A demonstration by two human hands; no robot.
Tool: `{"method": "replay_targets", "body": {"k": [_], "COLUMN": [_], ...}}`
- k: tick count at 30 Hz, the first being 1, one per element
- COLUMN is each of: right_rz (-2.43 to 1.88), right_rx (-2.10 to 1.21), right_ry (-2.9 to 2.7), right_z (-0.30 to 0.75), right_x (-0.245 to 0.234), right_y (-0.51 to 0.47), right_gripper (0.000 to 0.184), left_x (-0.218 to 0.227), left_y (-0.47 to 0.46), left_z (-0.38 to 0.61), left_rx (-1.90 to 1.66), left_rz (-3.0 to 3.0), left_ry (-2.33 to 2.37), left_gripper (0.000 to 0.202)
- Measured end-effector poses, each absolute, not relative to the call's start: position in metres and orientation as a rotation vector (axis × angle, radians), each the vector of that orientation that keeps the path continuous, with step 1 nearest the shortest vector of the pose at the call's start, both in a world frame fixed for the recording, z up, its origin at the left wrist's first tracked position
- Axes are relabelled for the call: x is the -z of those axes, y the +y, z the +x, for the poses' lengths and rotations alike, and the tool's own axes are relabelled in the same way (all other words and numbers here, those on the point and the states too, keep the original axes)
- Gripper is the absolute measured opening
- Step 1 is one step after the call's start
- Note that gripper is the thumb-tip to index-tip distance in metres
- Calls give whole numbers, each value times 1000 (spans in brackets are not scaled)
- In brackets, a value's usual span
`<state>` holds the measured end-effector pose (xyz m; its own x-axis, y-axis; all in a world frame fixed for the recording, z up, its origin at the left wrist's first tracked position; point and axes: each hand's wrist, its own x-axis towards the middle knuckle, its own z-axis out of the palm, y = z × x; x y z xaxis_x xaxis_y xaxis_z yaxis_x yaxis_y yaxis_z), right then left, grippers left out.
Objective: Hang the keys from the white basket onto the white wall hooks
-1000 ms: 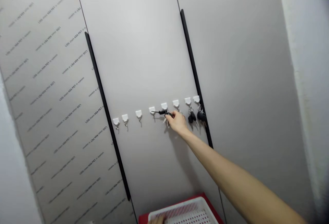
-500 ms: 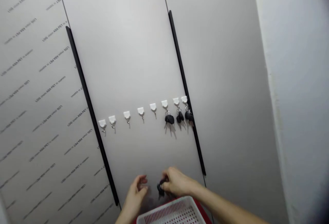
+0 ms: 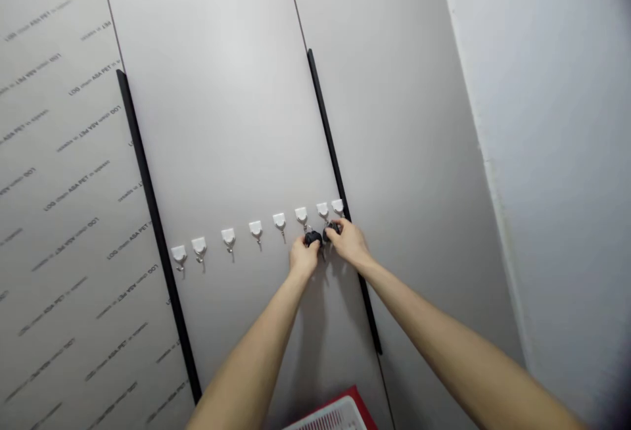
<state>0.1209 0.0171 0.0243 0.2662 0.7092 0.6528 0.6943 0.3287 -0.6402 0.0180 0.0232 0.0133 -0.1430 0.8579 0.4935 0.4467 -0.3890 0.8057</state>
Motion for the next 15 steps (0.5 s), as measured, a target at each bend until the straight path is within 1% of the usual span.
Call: {"method": "replay_targets", "body": {"k": [2,5,7,8,9,11,13,15], "right_rz": [-1285,-1149,-1051,-1001,-957,-928,-984,-1052], "right_rx": [10,16,-79,-151,-233,-408,-595,-713], "right_ry": [-1392,-1452,-1671,-1808,-1938,-2140,-2260,-2334], "right_z": [128,134,132,129,124,112,101,96], "right_x": [-41,-68,-69,-61,-47,-6,41,76], "right_y": [16,10,3,-2,-7,-18,-27,-32], "right_gripper": [34,33,29,27,25,25,27,30], "left_x": [-27,-56,-66,-64,-57,-26,21,74], "left_y": [18,1,-13,-20,-27,-39,-49,-59], "left_z": [18,10,2,-2,-7,-17,-30,-47], "left_rx": [-1538,-1597,-1590,-1534,-1446,-1209,-1059,-924], "left_rz": [1773,1753,1787,1834,1890,1972,1928,1851], "left_ry": [1378,1267,1209,1199,1202,1252,1332,1377], "left_gripper": [15,14,15,14,13,11,12,16]}}
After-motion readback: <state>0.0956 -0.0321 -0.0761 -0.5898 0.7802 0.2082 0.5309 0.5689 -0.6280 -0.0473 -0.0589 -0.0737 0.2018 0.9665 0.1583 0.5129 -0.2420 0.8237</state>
